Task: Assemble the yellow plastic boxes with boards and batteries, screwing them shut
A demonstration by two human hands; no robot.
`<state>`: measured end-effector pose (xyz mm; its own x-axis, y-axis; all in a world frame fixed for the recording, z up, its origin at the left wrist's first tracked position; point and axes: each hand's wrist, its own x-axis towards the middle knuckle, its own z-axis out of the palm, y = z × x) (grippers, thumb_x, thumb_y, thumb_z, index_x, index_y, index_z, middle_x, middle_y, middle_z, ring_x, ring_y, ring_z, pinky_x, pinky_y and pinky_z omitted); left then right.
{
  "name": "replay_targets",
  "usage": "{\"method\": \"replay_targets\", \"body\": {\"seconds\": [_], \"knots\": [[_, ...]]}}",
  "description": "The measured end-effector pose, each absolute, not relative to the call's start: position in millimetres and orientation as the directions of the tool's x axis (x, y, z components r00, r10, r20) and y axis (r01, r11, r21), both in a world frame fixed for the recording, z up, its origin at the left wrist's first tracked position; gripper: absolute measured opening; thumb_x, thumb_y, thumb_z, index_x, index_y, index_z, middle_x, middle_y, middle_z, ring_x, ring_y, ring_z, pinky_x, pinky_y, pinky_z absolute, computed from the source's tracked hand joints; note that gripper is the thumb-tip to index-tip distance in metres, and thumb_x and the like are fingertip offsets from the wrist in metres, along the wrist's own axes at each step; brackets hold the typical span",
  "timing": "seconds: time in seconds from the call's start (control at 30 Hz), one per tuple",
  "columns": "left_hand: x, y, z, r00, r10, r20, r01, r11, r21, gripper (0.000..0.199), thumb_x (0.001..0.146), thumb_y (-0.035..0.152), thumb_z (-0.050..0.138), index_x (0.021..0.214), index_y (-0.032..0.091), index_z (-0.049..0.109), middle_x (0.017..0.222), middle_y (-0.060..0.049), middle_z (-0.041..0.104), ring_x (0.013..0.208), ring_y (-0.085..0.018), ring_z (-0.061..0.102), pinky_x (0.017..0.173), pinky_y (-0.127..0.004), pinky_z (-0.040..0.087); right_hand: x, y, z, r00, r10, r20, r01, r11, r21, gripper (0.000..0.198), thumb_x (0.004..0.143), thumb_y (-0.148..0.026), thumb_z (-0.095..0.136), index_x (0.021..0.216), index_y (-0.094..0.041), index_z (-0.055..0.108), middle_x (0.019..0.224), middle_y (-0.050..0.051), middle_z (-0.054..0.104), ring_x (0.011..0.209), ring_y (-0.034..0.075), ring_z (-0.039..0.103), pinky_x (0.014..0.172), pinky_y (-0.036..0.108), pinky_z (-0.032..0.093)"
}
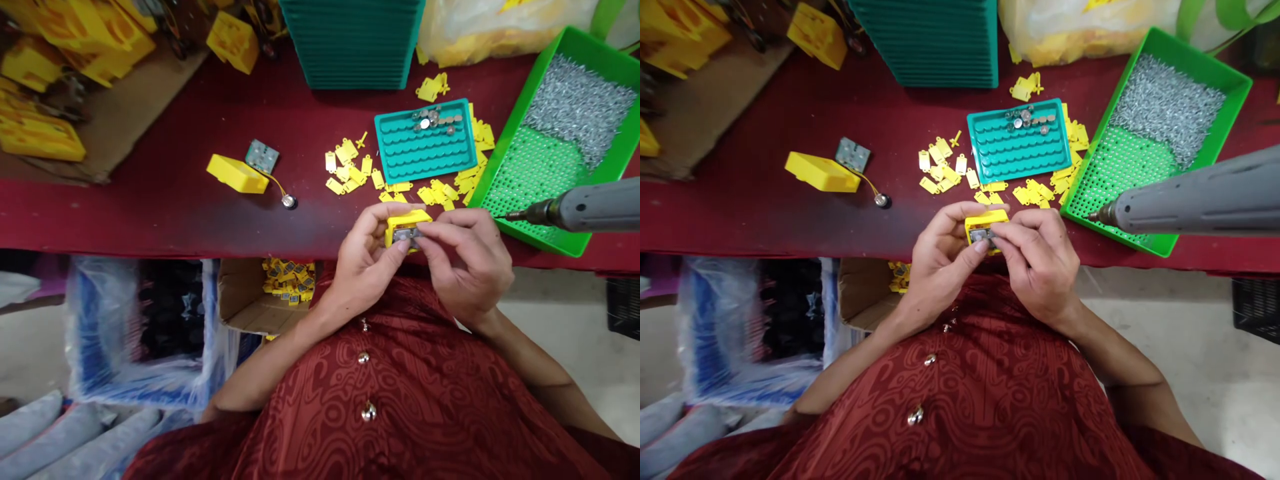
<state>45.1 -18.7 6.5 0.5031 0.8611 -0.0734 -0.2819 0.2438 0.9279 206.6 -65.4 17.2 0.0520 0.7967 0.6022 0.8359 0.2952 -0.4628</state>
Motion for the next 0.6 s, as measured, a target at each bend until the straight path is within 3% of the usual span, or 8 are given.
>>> {"method": "replay_targets", "body": {"seconds": [0.13,0.37,0.47,0.6], "knots": [[44.8,-17.0,9.5,0.516,0.838,-0.178,-0.258,0.35,0.901,0.036,0.103,0.038,0.076,0.131,0.02,0.062,0.14,-0.012,0.077,0.128,-0.023,0.076,0.11,-0.035,0.062,205.7,-62.8,17.4,0.069,0.808,0.585,0.817,0.29,-0.497,0.019,0.097,-0.009,0.078,0.11,-0.022,0.077,0.098,0.001,0.074,0.089,0.011,0.074,0.08,0.023,0.064],[48.2,-15.4,4.5,0.493,0.845,-0.208,-0.293,0.387,0.874,0.039,0.099,0.039,0.076,0.132,0.021,0.064,0.123,-0.008,0.081,0.11,-0.019,0.078,0.1,-0.032,0.064,204.4,-58.2,14.3,0.114,0.788,0.604,0.801,0.287,-0.525,0.017,0.094,-0.012,0.081,0.108,-0.02,0.076,0.099,0.002,0.071,0.089,0.012,0.072,0.081,0.027,0.064],[47.8,-14.1,6.2,0.486,0.854,-0.185,-0.293,0.359,0.886,0.035,0.101,0.036,0.074,0.129,0.02,0.064,0.118,-0.008,0.081,0.102,-0.017,0.078,0.099,-0.032,0.064,202.9,-58.1,14.2,0.117,0.784,0.609,0.808,0.282,-0.517,0.016,0.094,-0.011,0.081,0.105,-0.021,0.075,0.097,0.002,0.069,0.087,0.013,0.071,0.079,0.028,0.064],[46.1,-11.7,9.4,0.45,0.88,-0.15,-0.201,0.264,0.944,0.031,0.101,0.035,0.073,0.127,0.02,0.067,0.12,-0.01,0.08,0.108,-0.021,0.078,0.098,-0.035,0.064,202.1,-57.5,13.0,0.078,0.793,0.604,0.823,0.291,-0.488,0.018,0.096,-0.008,0.077,0.109,-0.019,0.075,0.098,0.005,0.068,0.09,0.014,0.069,0.083,0.03,0.064]]}}
